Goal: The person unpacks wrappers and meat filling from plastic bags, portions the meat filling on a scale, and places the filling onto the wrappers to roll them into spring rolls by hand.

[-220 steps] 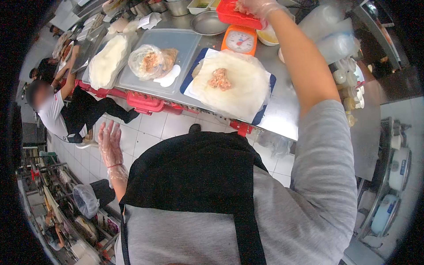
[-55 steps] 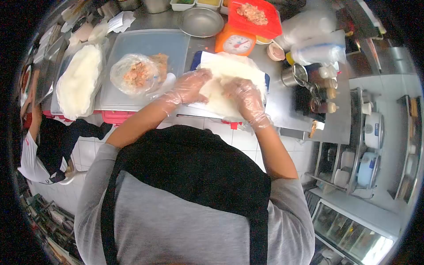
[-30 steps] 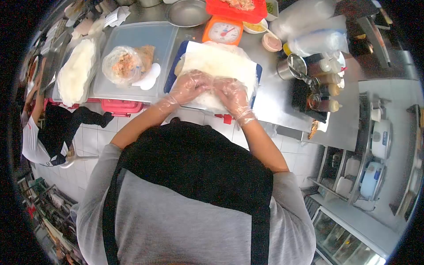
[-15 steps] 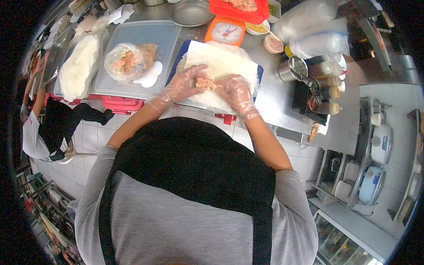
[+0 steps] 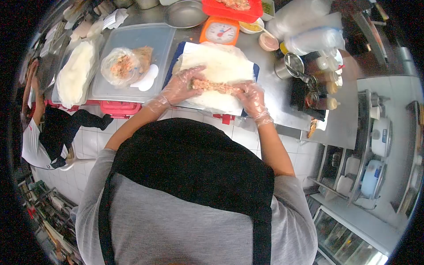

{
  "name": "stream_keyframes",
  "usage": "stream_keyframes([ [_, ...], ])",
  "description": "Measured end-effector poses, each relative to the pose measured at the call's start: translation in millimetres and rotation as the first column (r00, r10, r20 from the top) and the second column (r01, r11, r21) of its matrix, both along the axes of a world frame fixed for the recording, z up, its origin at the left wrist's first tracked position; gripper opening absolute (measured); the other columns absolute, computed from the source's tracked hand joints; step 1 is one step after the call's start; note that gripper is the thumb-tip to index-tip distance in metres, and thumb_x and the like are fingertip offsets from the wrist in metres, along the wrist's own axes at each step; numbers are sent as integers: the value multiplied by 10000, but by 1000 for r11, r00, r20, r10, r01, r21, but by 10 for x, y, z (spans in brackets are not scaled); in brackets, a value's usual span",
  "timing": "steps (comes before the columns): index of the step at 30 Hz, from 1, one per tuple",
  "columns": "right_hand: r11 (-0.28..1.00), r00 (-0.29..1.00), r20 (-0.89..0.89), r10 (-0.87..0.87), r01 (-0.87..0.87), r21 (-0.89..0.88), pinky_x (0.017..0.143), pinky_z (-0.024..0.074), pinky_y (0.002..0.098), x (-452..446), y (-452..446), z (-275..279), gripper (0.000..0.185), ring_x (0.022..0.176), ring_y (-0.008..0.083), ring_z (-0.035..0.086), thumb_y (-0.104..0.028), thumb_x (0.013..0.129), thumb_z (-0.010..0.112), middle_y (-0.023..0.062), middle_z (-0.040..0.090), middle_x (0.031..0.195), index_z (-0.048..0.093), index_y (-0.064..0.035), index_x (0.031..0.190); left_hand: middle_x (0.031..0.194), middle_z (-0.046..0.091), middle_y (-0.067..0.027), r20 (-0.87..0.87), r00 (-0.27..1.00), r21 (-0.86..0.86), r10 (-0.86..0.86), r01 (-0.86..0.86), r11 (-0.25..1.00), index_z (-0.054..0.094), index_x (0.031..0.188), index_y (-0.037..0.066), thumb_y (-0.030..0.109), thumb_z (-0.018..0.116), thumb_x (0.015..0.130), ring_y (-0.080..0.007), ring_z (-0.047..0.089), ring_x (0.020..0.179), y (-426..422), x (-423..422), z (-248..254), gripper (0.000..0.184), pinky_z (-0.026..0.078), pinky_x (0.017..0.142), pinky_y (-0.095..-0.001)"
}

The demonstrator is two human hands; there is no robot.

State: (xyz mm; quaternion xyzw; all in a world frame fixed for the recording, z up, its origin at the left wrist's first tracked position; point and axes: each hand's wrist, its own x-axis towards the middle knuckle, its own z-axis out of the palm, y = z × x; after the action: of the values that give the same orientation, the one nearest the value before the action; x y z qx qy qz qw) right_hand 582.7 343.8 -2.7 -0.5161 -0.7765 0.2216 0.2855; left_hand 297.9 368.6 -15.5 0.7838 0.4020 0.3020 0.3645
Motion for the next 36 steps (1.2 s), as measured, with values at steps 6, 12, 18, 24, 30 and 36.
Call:
stream_keyframes([
  [6,997,998,26,57,-59,59,822,492,359,130,-32,9,216,938,262,632,-132,794,696,138,664,985,681,-49,993,1102,653,-64,-20,1000,-54,8,-9,998,396,1391,160,112,739,699,-279,526,1147,-14,11,90,775,387,1018,-382],
  [12,980,994,105,14,-34,194,889,446,388,-206,-67,223,267,1025,290,575,-146,747,733,124,652,1011,684,-86,1003,1106,658,-54,-38,999,-43,16,-17,999,411,1380,133,113,750,689,-265,524,1171,2,1,78,770,373,1040,-380],
  [18,990,997,36,62,-66,122,876,450,411,31,32,-82,285,971,307,565,-184,708,760,107,643,991,709,-121,981,1098,656,-73,-30,999,-40,25,-27,999,402,1386,153,101,744,682,-282,550,1107,-11,-6,81,784,400,1004,-373],
  [24,998,999,11,41,-41,36,907,453,404,280,-49,-133,489,1033,308,559,-198,638,820,121,629,1080,669,-98,1093,1136,630,-120,-35,999,-113,10,-14,994,380,1399,154,122,764,656,-308,538,1116,-19,13,140,837,396,1013,-372],
  [30,995,997,2,-81,80,66,971,427,411,502,-155,497,742,1126,319,553,-280,566,874,157,600,1194,590,-55,1213,1284,530,-167,-250,968,114,-2,31,993,403,1389,145,216,780,630,-340,454,1215,-37,30,412,851,346,1073,-384],
  [36,996,994,111,20,-29,83,977,420,402,430,-74,186,598,1047,324,580,-186,612,824,160,614,1147,623,-50,1159,1233,565,-152,-348,932,86,-99,136,987,491,1294,88,215,757,664,-323,524,1139,57,626,314,696,376,1017,-397],
])
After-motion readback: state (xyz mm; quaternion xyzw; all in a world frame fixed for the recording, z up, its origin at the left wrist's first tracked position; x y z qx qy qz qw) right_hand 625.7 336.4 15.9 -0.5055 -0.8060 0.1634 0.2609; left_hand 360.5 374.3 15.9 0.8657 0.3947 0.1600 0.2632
